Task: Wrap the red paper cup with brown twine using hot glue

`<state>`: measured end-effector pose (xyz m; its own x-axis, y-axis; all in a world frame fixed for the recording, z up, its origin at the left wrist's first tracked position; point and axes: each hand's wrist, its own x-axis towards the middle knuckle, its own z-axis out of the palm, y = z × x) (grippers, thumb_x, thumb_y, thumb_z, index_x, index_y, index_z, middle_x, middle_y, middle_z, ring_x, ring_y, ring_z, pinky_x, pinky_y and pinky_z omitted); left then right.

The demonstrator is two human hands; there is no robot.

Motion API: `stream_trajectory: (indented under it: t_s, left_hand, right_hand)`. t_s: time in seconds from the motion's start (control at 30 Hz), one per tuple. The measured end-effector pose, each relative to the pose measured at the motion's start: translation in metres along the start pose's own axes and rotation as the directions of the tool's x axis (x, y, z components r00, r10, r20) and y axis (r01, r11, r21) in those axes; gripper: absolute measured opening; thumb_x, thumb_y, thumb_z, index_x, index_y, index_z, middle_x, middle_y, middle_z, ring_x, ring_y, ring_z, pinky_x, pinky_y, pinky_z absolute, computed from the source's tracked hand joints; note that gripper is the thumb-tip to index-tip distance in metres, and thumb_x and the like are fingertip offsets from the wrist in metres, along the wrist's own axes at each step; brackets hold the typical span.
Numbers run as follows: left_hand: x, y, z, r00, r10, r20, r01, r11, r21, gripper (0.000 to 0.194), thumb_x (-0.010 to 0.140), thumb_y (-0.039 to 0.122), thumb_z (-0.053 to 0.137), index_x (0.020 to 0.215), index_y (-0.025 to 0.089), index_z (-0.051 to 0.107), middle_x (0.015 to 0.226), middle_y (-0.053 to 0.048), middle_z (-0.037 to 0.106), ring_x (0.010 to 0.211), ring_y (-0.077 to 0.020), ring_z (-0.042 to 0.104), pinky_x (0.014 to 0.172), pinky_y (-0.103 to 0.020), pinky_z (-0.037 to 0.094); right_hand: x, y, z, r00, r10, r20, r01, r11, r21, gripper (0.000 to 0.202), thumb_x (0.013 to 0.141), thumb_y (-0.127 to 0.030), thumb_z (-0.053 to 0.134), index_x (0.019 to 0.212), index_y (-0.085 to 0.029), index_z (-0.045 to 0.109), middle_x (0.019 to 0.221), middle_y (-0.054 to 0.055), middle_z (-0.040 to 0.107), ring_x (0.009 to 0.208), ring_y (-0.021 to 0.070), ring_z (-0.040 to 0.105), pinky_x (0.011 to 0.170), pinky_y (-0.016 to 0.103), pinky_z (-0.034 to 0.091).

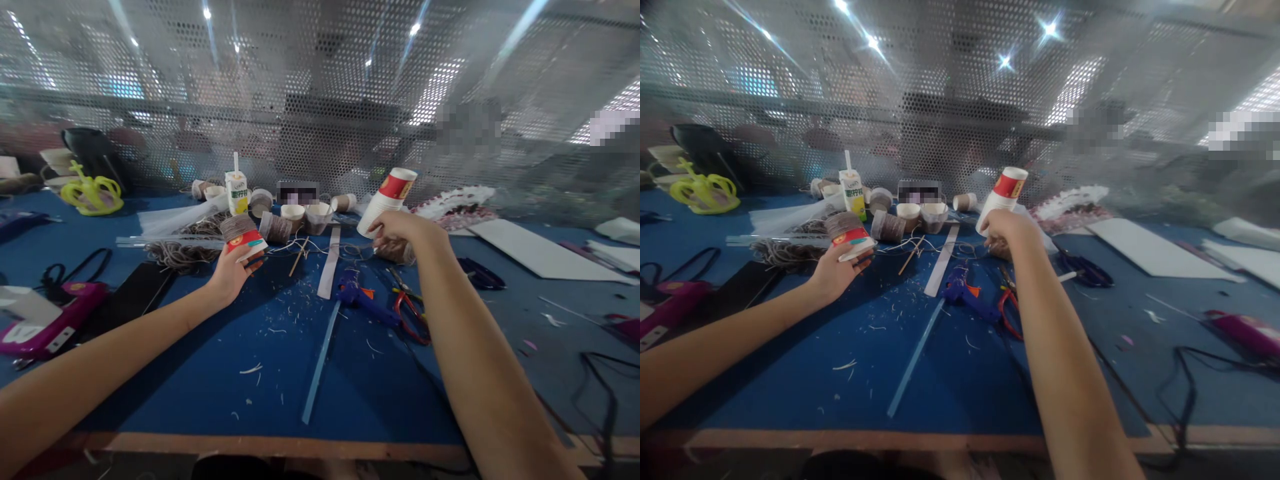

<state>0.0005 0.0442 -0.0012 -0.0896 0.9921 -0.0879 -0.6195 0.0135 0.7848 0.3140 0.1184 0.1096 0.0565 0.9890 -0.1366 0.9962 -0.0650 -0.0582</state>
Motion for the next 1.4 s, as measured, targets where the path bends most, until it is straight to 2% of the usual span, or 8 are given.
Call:
stream_trajectory:
  t_s: [0.2,0.4,0.57,0.77,0.97,1.13,1.2,1.4]
  left_hand:
    - [0.000,-0.003,-0.003,0.993,0.098,0.059,-0.103,0.991,0.083,0.042,0.060,0.023,0.072,0.097,0.022,0.053,0.092,0.000,0.067,0.087,-0.0184,0.064,0.085,-0.037,0.047]
    - [-0.008,-0.008,-0.002,0.947,0.216,0.237,-0.291,0.889,0.352,0.064,0.047,0.017,0.083,0.103,0.022,0.052,0.101,-0.002,0.062,0.102,-0.0227,0.059,0.097,-0.038,0.042]
    - [-0.008,-0.009,-0.004,0.941,0.286,0.180,-0.332,0.682,0.651,0.066,0.047,0.015,0.082,0.105,0.021,0.052,0.110,-0.006,0.056,0.118,-0.0302,0.049,0.107,-0.048,0.030]
    - [-0.004,-0.014,-0.012,0.939,0.344,-0.001,-0.253,0.694,0.674,0.065,0.049,0.018,0.081,0.100,0.022,0.041,0.107,-0.005,0.050,0.116,-0.0299,0.047,0.107,-0.050,0.029]
    - [-0.006,-0.017,-0.013,0.852,0.523,0.022,-0.408,0.638,0.654,0.089,0.049,0.015,0.080,0.122,0.023,0.030,0.118,-0.009,0.041,0.126,-0.0312,0.038,0.111,-0.053,0.024]
    - [-0.024,-0.010,-0.008,0.585,0.737,0.338,-0.663,0.195,0.723,0.086,0.055,0.019,0.077,0.125,0.020,0.027,0.134,-0.017,0.028,0.136,-0.0347,0.025,0.116,-0.053,0.017]
    - [-0.032,-0.008,-0.009,0.505,0.732,0.457,-0.751,0.113,0.650,0.080,0.054,0.019,0.078,0.120,0.021,0.032,0.131,-0.017,0.033,0.135,-0.0363,0.026,0.115,-0.054,0.019]
    - [-0.047,-0.003,0.002,0.565,0.533,0.630,-0.808,0.206,0.551,0.050,0.061,0.021,0.074,0.105,0.022,0.050,0.122,-0.015,0.050,0.124,-0.0377,0.041,0.110,-0.059,0.024]
  right_hand:
    - [-0.003,-0.003,-0.008,0.987,-0.158,-0.024,0.159,0.986,0.058,0.013,0.074,-0.021,0.072,0.085,-0.018,0.078,0.082,0.008,0.078,0.078,0.0224,0.071,0.070,0.029,0.056]
    - [-0.005,-0.012,-0.008,0.976,-0.217,-0.023,0.218,0.974,0.061,0.015,0.075,-0.017,0.069,0.088,-0.016,0.077,0.084,0.009,0.078,0.078,0.0225,0.071,0.069,0.029,0.056]
    - [0.004,-0.020,0.005,0.961,-0.274,-0.030,0.275,0.961,0.026,0.023,0.067,-0.014,0.074,0.090,-0.016,0.076,0.093,0.009,0.077,0.086,0.0257,0.070,0.077,0.033,0.055]
    - [0.008,-0.044,0.023,0.886,-0.462,0.044,0.460,0.886,0.054,0.038,0.065,-0.023,0.078,0.102,-0.020,0.073,0.109,0.006,0.073,0.098,0.0237,0.067,0.086,0.032,0.052]
    - [0.020,-0.065,0.050,0.840,-0.543,-0.014,0.543,0.839,0.010,0.026,0.062,-0.012,0.075,0.088,-0.017,0.074,0.100,0.010,0.072,0.103,0.0282,0.062,0.093,0.038,0.046]
    - [0.022,-0.068,0.055,0.832,-0.550,-0.071,0.554,0.832,0.038,0.015,0.069,-0.009,0.065,0.080,-0.015,0.073,0.094,0.010,0.072,0.100,0.0267,0.063,0.093,0.038,0.044]
    - [0.017,-0.066,0.048,0.840,-0.535,-0.091,0.542,0.837,0.076,0.014,0.072,-0.010,0.063,0.081,-0.015,0.073,0.094,0.011,0.073,0.100,0.0266,0.064,0.092,0.038,0.045]
    - [-0.009,-0.059,0.018,0.853,-0.509,-0.116,0.520,0.808,0.277,0.024,0.084,-0.018,0.053,0.103,-0.015,0.067,0.095,0.011,0.076,0.092,0.0215,0.069,0.085,0.034,0.051]
